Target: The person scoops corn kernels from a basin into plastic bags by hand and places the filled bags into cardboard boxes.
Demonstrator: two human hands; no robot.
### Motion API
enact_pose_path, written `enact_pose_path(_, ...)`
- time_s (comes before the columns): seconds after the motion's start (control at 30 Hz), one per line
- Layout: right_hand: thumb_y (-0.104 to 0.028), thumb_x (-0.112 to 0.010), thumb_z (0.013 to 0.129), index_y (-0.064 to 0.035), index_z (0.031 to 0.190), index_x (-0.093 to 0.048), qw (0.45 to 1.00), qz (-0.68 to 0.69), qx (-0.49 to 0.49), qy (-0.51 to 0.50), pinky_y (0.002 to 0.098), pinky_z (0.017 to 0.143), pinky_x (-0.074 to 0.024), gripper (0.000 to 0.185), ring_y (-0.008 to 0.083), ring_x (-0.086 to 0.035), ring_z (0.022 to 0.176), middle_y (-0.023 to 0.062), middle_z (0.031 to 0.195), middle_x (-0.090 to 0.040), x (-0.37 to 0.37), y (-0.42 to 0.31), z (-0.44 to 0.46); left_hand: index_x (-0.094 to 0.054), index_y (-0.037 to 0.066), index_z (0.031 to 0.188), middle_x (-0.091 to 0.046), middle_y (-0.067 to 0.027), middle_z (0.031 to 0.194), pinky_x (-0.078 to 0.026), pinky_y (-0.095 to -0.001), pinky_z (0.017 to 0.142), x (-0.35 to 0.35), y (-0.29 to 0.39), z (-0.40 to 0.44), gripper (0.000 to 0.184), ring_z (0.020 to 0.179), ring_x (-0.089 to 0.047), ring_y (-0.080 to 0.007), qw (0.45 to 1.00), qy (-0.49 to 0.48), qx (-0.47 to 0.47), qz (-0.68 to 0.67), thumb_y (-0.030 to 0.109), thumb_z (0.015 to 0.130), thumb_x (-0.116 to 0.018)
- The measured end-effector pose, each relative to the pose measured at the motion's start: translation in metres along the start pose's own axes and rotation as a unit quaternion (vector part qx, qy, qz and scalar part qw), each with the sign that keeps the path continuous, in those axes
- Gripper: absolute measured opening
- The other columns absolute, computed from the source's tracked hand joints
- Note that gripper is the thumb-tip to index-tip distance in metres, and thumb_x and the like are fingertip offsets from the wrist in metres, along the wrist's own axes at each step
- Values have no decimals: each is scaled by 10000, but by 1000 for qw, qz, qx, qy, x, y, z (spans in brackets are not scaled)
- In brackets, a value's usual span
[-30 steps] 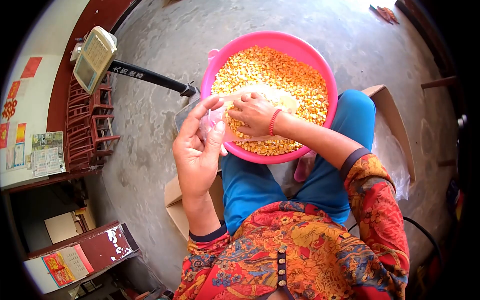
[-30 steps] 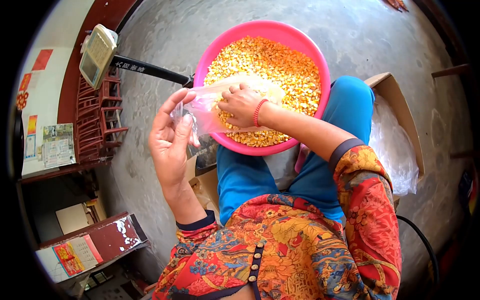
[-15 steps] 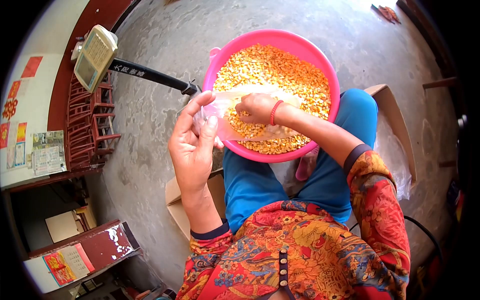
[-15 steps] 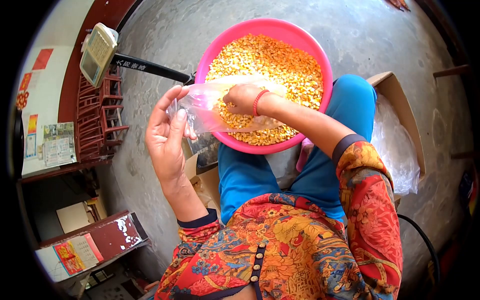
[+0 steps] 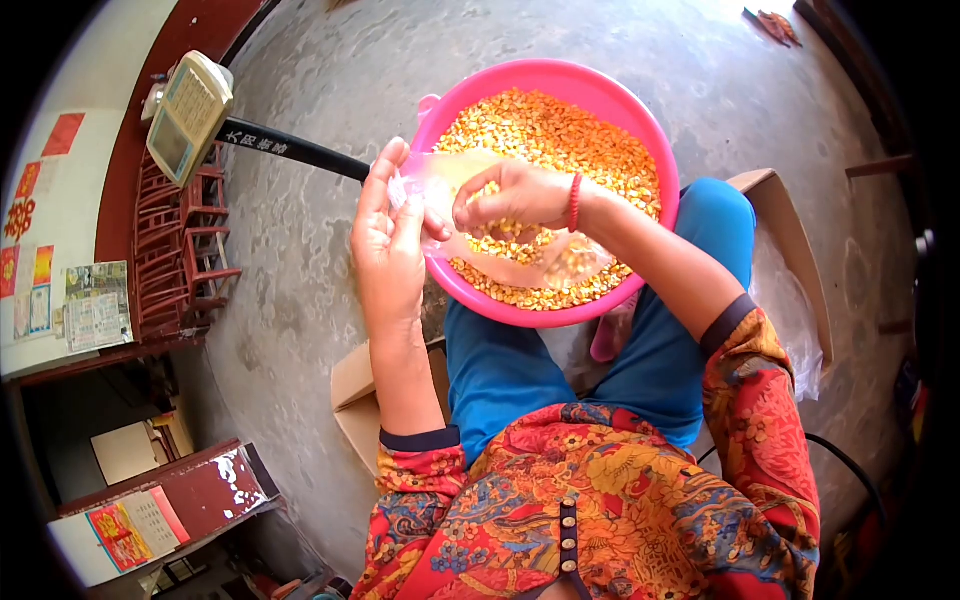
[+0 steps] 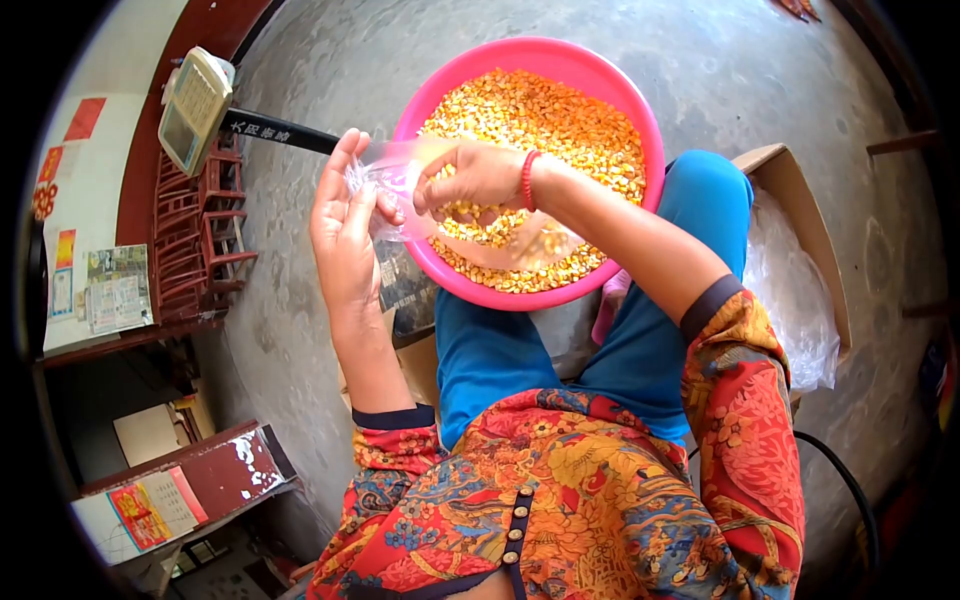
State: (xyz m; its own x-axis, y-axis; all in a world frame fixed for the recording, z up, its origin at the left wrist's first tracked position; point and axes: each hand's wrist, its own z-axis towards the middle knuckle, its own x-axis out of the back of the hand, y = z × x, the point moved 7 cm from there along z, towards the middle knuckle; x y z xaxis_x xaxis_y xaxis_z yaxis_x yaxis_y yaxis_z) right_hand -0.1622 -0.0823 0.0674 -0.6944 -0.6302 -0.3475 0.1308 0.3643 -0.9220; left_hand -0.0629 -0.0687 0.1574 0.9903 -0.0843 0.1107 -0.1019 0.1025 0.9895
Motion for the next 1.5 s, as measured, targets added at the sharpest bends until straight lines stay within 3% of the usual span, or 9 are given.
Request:
enact_pose_path(0.27,-278,-598,807,-77,863,-611,975,55,135,166,165,386,-331,209,41,-482,515,-6,688,-560,66,-62,-27,-372,-1,1291,-418,-125,1286,-457,-219,596,-1,-22,2,500,628,-497,-65,1000,-17,15,4,-71,799,-426)
enact_pose_path(0.33,-283,-604,808,-65,867,-613,961,66,141,229,159,393,-324,226,37,-484,524,1,715,-568,96,-48,-18,-389,13,1289,-581,-60,950,-463,-208,565,-4,-25,-1,498,592,-501,-44,998,-26,31,46,-62,800,-441)
enact_pose_path(0.43,-286,-611,804,-97,929,-626,932,-167,135,292,249,542,-441,227,109,-562,658,17,801,-613,137,-12,0,-411,32,1279,-586,-52,917,-461,-205,573,-10,-16,-9,482,608,-503,-40,998,-28,24,45,-57,808,-456)
enact_pose_path(0.5,-284,-600,815,-110,967,-626,871,-361,121,311,287,628,-478,233,141,-585,722,14,838,-627,137,0,3,-413,34,1277,-587,-59,944,-461,-204,577,-12,-11,-14,476,615,-505,-41,998,-36,19,54,-59,812,-455)
enact_pose_path(0.6,-247,-593,798,-115,941,-637,593,-641,223,433,328,741,-477,199,216,-606,792,42,869,-639,117,-18,-12,-418,26,1267,-586,-76,972,-458,-198,584,-9,-4,-19,456,637,-508,-42,998,-32,2,48,-63,822,-451)
enact_pose_path(0.67,-274,-575,769,-130,882,-660,767,-511,152,356,348,722,-485,202,241,-620,777,68,821,-653,126,-25,-6,-423,22,1258,-579,-94,1019,-458,-197,593,-8,0,-22,432,654,-507,-41,996,-40,-10,84,-42,833,-472)
enact_pose_path(1.2,-177,-538,871,-2,930,-610,918,-172,263,241,207,691,-462,198,59,-559,766,12,822,-618,91,-40,-22,-362,57,1299,-618,-50,841,-435,-203,595,-48,-16,-28,590,646,-534,-51,943,-98,-15,318,64,776,-635)
enact_pose_path(1.3,-204,-511,890,-29,940,-608,925,-146,226,269,181,642,-432,206,33,-520,725,-17,807,-592,103,-35,-25,-426,50,1251,-611,-49,836,-467,-215,642,-45,-19,-21,464,744,-586,-91,993,-106,39,-24,-2,811,-561)
enact_pose_path(1.5,-228,-510,892,-63,938,-615,919,-100,226,307,179,600,-424,201,35,-502,660,-40,735,-563,120,-31,-31,-414,31,1229,-581,-66,881,-476,-242,754,-4,25,4,443,813,-587,-125,983,-54,-13,-173,-41,810,-541)
